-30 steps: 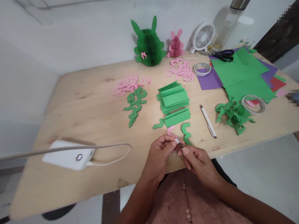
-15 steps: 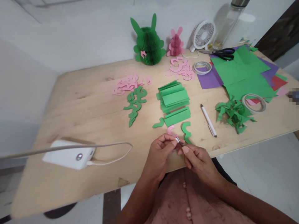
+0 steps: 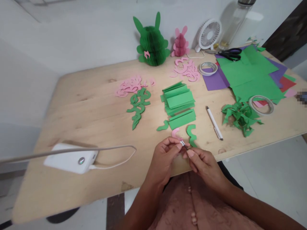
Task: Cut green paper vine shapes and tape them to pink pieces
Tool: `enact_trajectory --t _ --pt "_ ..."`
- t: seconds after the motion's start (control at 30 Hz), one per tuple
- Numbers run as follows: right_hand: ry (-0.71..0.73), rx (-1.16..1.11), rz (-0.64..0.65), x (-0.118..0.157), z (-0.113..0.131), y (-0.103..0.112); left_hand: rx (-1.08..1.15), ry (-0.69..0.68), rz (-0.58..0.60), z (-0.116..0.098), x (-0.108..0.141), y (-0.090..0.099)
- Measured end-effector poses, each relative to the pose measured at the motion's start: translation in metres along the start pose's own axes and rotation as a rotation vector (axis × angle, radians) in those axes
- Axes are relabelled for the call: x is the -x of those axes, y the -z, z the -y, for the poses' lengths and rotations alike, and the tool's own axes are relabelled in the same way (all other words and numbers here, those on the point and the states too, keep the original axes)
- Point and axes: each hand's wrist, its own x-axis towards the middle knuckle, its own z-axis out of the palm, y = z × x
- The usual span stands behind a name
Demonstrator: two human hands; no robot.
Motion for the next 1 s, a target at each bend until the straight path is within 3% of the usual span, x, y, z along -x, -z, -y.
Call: enact_trajectory --t 1.0 --pt "-0.019 -0.013 -0.008 -0.0002 0.0001 -0.0004 -0.016 -0.016 0.005 0.0022 -0.0006 0.002"
